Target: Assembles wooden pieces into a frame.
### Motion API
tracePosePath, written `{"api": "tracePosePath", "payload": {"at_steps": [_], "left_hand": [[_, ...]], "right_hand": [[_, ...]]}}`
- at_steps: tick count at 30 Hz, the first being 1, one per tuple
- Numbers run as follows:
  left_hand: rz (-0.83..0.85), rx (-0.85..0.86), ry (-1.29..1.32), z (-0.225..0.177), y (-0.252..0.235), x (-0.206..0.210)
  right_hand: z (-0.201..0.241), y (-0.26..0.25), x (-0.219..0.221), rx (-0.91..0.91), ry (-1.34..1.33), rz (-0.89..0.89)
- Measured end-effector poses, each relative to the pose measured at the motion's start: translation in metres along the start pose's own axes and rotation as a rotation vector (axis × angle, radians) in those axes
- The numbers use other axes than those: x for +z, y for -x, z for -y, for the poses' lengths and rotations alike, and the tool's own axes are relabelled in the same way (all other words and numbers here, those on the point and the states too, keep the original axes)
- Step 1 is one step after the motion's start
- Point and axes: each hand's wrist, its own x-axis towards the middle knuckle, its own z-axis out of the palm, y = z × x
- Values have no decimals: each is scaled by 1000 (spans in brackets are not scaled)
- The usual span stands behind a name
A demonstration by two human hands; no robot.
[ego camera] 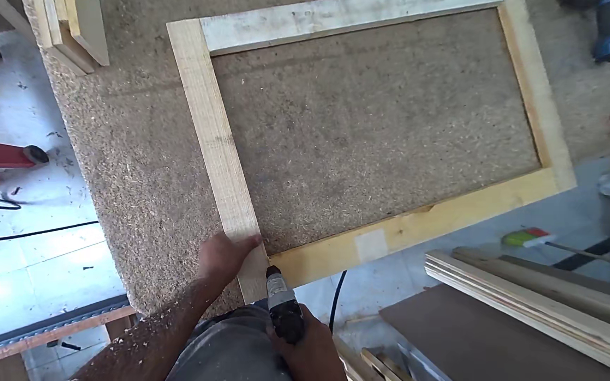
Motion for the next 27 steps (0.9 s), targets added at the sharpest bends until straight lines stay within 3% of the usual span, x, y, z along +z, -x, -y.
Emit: {"api": "tracePosePath", "payload": {"at_steps": [27], "left_hand": [[-45, 39, -25, 2, -1, 3]], "right_hand": [[-34, 21, 6, 13, -38, 16]]}}
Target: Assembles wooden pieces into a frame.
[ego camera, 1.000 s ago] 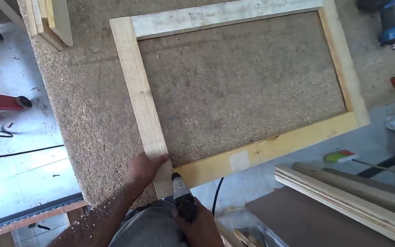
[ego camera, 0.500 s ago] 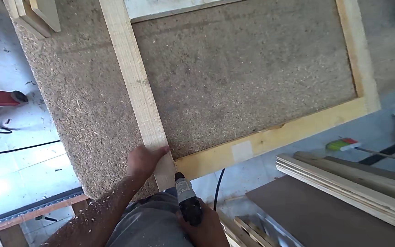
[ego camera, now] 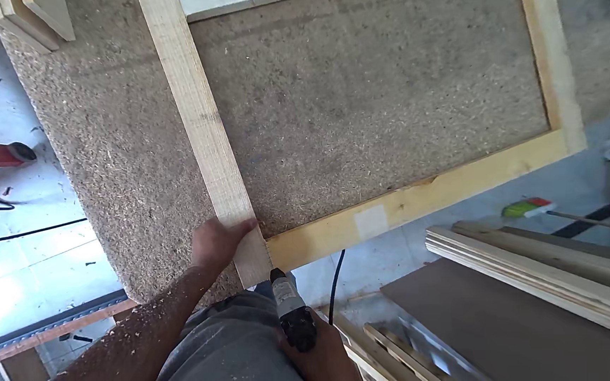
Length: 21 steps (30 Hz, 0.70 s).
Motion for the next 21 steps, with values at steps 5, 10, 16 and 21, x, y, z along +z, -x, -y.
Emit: {"api": "tracePosePath", "payload": {"at_steps": [5, 10, 16, 21], "left_hand": [[-6, -4, -6, -1, 0, 1], [-7, -10, -38, -3, 1, 1], [-28, 42, -25, 1, -1, 3], [-54, 44, -16, 2, 1, 6]], "right_hand": [[-3, 1, 3, -12, 5, -11], [-9, 15, -10, 63, -8, 71], [-49, 26, -17, 105, 46, 116], [-53, 13, -15, 120, 37, 182]]}}
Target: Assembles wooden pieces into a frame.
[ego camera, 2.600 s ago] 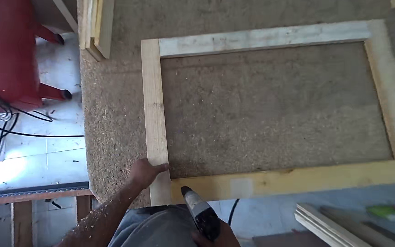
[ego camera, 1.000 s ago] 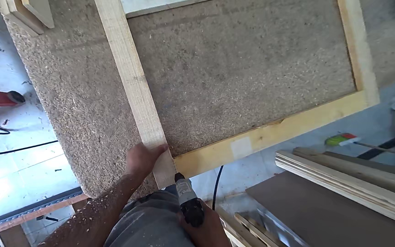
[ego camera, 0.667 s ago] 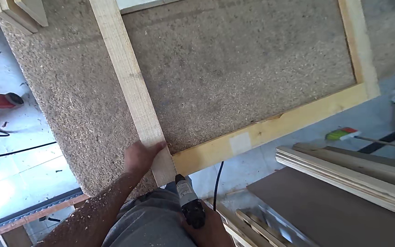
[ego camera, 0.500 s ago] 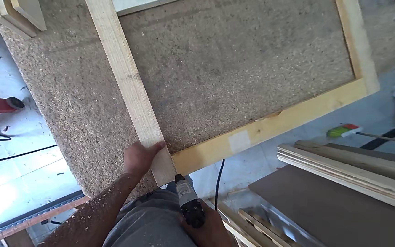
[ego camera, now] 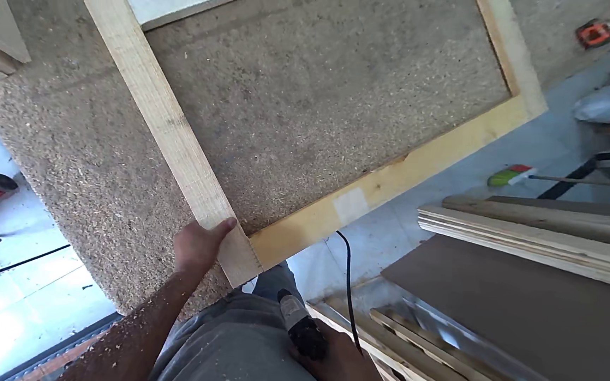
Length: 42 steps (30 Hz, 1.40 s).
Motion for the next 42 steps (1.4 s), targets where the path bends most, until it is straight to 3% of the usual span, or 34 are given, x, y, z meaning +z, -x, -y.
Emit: {"api": "tracePosePath", "payload": {"at_steps": [6, 14, 16, 20, 23, 27, 29, 32, 34, 36, 38, 42], "left_hand": [[-19, 25, -53, 3, -2, -1], [-37, 23, -11, 8, -8, 3], [-53, 29, -16, 8, -8, 5], [-93, 102, -27, 9, -2, -1], [-63, 80, -17, 5, 3, -5], [-33, 33, 20, 10, -4, 2], [43, 31, -83, 8, -9, -9], [180, 104, -444, 2, 1, -36], [121, 214, -618, -3, 24, -40], [116, 351, -683, -9, 49, -26], [220, 452, -763, -16, 64, 1], [252, 539, -855, -6, 70, 44]], "right_hand": [[37, -22, 8, -208, -241, -123], [-39, 0, -4, 18, -70, -25], [-26, -8, -5, -9, -62, -10], [36, -14, -15, -261, -258, -67], [22, -4, -3, -296, -271, -156], [-9, 9, -13, -195, -153, -108], [-28, 15, -15, -122, -144, -105], [-52, 23, -16, -65, -181, -174], [-63, 29, -22, -61, -198, -213], [-72, 32, -33, -90, -207, -245], [-80, 31, -45, -128, -195, -256], [-98, 36, -88, -131, -220, -194]]}}
